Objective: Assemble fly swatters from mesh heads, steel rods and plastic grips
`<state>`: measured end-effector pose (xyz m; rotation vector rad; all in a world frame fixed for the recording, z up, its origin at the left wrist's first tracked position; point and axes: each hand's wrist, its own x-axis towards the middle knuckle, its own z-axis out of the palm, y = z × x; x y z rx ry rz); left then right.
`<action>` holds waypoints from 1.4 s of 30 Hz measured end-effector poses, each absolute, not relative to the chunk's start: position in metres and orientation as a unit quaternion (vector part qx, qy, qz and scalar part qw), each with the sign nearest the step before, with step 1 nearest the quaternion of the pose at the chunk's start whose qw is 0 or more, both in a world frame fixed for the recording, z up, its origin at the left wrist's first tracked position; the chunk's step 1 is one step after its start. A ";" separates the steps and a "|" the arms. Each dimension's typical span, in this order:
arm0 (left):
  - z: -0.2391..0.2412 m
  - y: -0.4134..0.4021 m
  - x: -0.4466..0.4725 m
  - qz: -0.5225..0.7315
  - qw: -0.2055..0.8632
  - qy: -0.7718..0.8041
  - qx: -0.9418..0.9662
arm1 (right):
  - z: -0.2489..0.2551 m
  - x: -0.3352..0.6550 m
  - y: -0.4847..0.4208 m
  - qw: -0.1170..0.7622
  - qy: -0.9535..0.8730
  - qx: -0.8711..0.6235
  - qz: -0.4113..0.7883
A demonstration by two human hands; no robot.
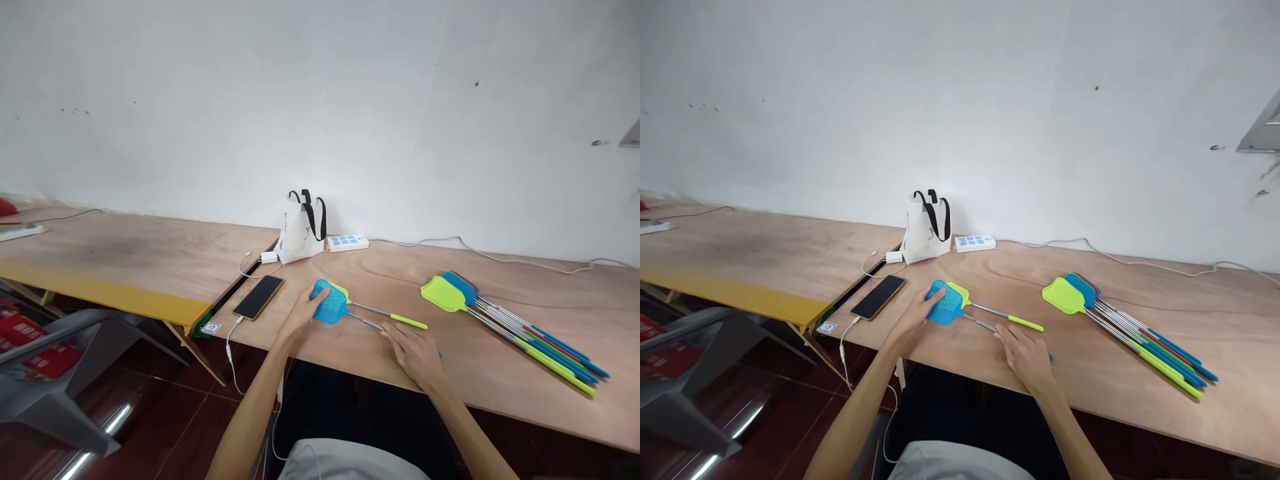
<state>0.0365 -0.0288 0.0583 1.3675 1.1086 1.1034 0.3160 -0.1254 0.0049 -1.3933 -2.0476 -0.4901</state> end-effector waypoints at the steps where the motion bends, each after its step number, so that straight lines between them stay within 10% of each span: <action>1: 0.057 -0.029 0.036 0.477 0.483 0.452 0.578 | 0.005 0.316 -0.126 0.309 -0.772 -0.527 -0.174; 42: 0.089 -0.046 0.028 0.380 0.575 0.393 0.609 | 0.001 0.317 -0.128 0.309 -0.787 -0.515 -0.138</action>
